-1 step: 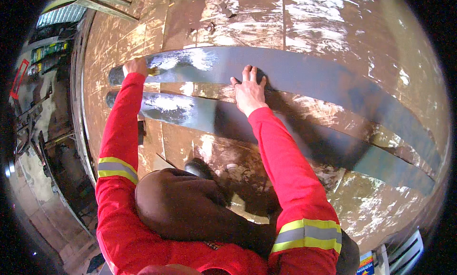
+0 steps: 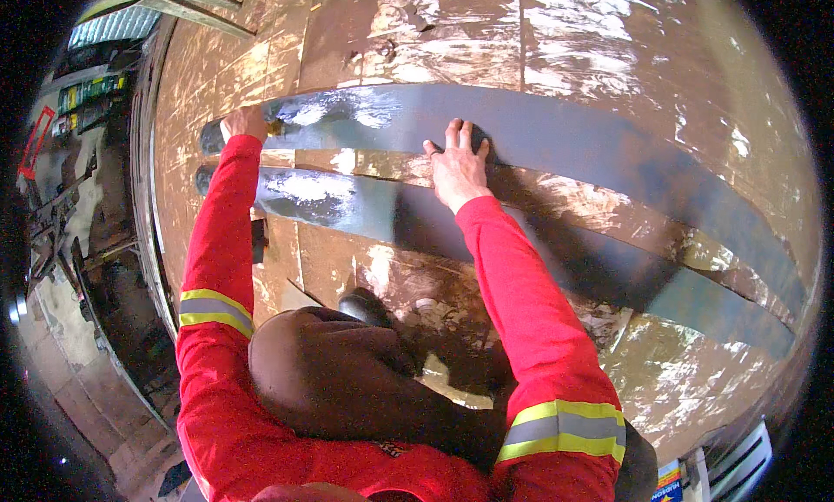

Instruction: The person paints a long, curved wooden board with a yellow paintbrush, dipping it into a small container of dark liquid. The person works on the board while kneeling on a wooden floor in a workshop environment.

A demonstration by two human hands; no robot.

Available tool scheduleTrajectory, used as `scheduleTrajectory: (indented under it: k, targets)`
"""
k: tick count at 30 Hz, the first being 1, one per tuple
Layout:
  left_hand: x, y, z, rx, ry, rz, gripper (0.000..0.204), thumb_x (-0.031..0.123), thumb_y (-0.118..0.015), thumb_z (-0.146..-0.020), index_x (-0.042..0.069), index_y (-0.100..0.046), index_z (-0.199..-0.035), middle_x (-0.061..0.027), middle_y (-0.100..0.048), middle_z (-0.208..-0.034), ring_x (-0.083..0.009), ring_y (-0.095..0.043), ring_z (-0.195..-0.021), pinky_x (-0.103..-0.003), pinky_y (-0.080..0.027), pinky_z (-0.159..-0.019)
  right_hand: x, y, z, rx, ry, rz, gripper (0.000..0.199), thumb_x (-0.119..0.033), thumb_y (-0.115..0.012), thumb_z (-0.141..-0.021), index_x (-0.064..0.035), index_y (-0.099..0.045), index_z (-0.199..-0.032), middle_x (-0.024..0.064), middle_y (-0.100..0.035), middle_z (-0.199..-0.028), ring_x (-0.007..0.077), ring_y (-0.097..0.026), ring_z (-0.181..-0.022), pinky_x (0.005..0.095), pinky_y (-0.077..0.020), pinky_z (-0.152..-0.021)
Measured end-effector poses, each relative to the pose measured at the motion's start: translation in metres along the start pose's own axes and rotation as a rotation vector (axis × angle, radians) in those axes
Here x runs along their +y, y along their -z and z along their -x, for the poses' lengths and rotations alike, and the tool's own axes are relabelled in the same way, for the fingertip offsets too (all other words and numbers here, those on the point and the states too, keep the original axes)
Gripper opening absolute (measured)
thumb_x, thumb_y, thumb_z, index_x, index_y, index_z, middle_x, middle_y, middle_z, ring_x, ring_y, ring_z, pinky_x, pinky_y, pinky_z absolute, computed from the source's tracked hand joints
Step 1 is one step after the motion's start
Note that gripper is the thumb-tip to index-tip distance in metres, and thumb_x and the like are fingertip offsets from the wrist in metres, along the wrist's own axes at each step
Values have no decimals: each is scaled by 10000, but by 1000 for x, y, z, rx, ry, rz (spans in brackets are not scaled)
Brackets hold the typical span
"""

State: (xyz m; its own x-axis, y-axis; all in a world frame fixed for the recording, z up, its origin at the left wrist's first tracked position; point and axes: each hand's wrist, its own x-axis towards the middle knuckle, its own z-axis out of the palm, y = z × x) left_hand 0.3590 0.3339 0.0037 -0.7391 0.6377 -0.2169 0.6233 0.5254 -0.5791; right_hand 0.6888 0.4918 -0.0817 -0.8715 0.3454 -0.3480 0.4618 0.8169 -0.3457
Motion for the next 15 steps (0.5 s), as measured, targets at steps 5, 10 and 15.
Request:
scheduleTrajectory:
  k: [5, 10, 15]
  targets:
    - [42, -2, 22, 97, -122, 116, 116, 141, -582, -742, 126, -679, -805, -125, -671, -779, -308, -665, -797, -439, -527, -674, -3, 4, 2, 42, 4, 12, 484, -168, -582, -826, -235, -523, -1302, 244, -227, -1435, 423, -219, -1337, 617, -312, -1004]
    - [81, 35, 33, 46, -260, 478, 231, 360, -662, -726, 141, -680, -797, -131, -663, -749, -328, -648, -740, -434, -508, -643, 2, -4, 1, 63, 1, 41, 446, -192, -540, -858, -240, -523, -1301, 245, -228, -1433, 425, -233, -1329, 624, -311, -1004]
    - [41, 12, 33, -18, -120, 484, 224, 347, -627, -749, 150, -682, -842, -138, -670, -794, -341, -651, -765, -445, -508, -661, 0, 0, 2, 55, 24, 40, 467, -188, -552, -844, -247, -516, -1306, 242, -229, -1431, 422, -227, -1333, 625, -314, -1002]
